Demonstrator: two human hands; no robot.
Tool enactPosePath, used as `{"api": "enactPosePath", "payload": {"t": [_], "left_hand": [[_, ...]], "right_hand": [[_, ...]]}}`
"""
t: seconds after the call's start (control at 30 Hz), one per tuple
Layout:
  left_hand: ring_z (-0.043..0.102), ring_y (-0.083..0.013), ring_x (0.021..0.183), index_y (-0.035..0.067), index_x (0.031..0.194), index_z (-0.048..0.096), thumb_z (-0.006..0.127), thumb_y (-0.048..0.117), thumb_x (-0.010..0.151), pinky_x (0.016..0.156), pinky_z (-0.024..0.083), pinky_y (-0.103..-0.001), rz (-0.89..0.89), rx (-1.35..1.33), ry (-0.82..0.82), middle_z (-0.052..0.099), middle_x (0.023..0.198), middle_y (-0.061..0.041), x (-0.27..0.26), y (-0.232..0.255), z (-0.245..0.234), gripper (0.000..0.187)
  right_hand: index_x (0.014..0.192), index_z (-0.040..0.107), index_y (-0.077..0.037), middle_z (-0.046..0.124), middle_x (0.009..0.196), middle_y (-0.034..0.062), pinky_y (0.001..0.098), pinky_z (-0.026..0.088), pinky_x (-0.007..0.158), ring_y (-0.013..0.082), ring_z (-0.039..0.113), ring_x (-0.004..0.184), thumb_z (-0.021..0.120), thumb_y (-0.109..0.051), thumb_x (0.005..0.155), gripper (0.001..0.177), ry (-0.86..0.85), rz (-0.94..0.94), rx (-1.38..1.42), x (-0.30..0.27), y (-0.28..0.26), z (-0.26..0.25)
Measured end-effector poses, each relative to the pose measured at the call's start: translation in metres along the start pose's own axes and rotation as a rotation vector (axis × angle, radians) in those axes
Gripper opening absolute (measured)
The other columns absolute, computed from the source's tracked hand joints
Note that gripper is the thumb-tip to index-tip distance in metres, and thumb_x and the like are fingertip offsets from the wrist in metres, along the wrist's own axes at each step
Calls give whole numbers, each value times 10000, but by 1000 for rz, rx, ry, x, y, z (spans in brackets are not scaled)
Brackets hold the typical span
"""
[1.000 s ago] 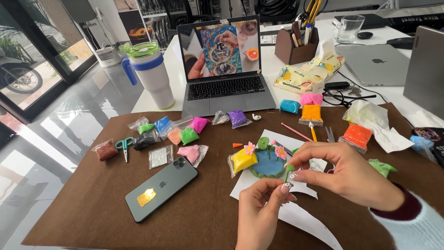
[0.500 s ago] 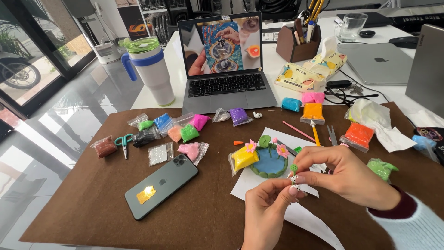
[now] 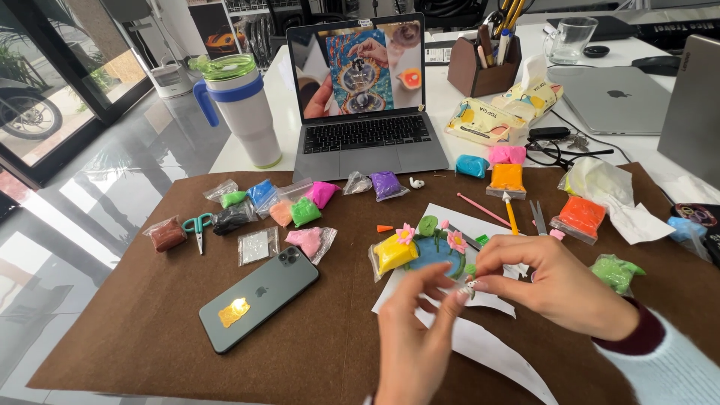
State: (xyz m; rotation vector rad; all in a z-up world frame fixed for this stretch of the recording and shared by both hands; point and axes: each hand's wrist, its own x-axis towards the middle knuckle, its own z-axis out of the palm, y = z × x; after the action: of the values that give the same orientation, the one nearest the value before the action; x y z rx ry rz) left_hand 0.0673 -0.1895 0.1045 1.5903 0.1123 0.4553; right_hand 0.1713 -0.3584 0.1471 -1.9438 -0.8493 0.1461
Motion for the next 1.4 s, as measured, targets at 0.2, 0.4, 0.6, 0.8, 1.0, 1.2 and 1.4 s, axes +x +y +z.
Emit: {"api": "enactPosePath", "payload": {"t": [0.2, 0.4, 0.6, 0.8, 1.0, 1.2, 1.4], "left_hand": [[674, -188, 841, 149, 1212, 696, 694, 258, 943, 722, 536, -328, 368, 347, -123, 693, 979, -23, 24, 12, -14, 290], [643, -180, 733, 97, 1017, 749, 685, 105, 921, 679, 528, -309, 432, 385, -119, 725, 905, -39, 45, -1, -9, 116], [646, -263, 882, 79, 971, 726, 663, 119, 910, 809, 512, -390, 545, 576, 29, 745, 925, -52, 65, -16, 3, 96], [599, -227, 911, 137, 966, 762, 702, 192, 861, 761, 410, -422, 515, 884, -30, 771, 932, 19, 82, -17, -1, 132], [621, -196, 910, 159, 985, 762, 709, 204, 877, 810, 424, -413, 478, 920, -47, 786, 940, 43, 84, 3, -16, 128], [656, -216, 876, 146, 880, 761, 769, 130, 790, 787, 451, -341, 494, 948, -171, 743, 775, -1, 96, 7, -18, 92], [635, -207, 880, 135, 906, 785, 761, 104, 816, 816, 423, -324, 516, 975, -271, 738, 791, -12, 109, 1, -5, 98]], "right_hand": [[777, 838, -135, 789, 799, -66, 259, 555, 733, 85, 734, 739, 819, -291, 812, 161, -55, -25, -325, 12, 3, 6], [963, 883, -160, 828, 893, -45, 261, 571, 844, 89, 773, 847, 832, -163, 763, 206, -8, 6, -290, 19, 5, -9], [893, 909, -102, 772, 804, 1, 259, 460, 747, 103, 675, 753, 832, -179, 829, 126, 174, 329, -216, 5, 13, -45], [894, 907, -122, 847, 863, -50, 236, 425, 656, 76, 641, 732, 811, -195, 846, 130, 179, 360, -186, 1, 42, -56], [899, 908, -150, 847, 848, -61, 233, 448, 665, 66, 659, 742, 801, -214, 847, 136, 175, 302, -162, -4, 42, -62], [907, 879, -82, 801, 806, 26, 332, 550, 858, 121, 657, 742, 757, -78, 868, 127, 132, 144, -69, -7, 51, -61], [905, 885, -80, 811, 811, 45, 332, 570, 812, 135, 671, 756, 760, -93, 867, 131, 106, 177, -87, -6, 52, -59]]}}
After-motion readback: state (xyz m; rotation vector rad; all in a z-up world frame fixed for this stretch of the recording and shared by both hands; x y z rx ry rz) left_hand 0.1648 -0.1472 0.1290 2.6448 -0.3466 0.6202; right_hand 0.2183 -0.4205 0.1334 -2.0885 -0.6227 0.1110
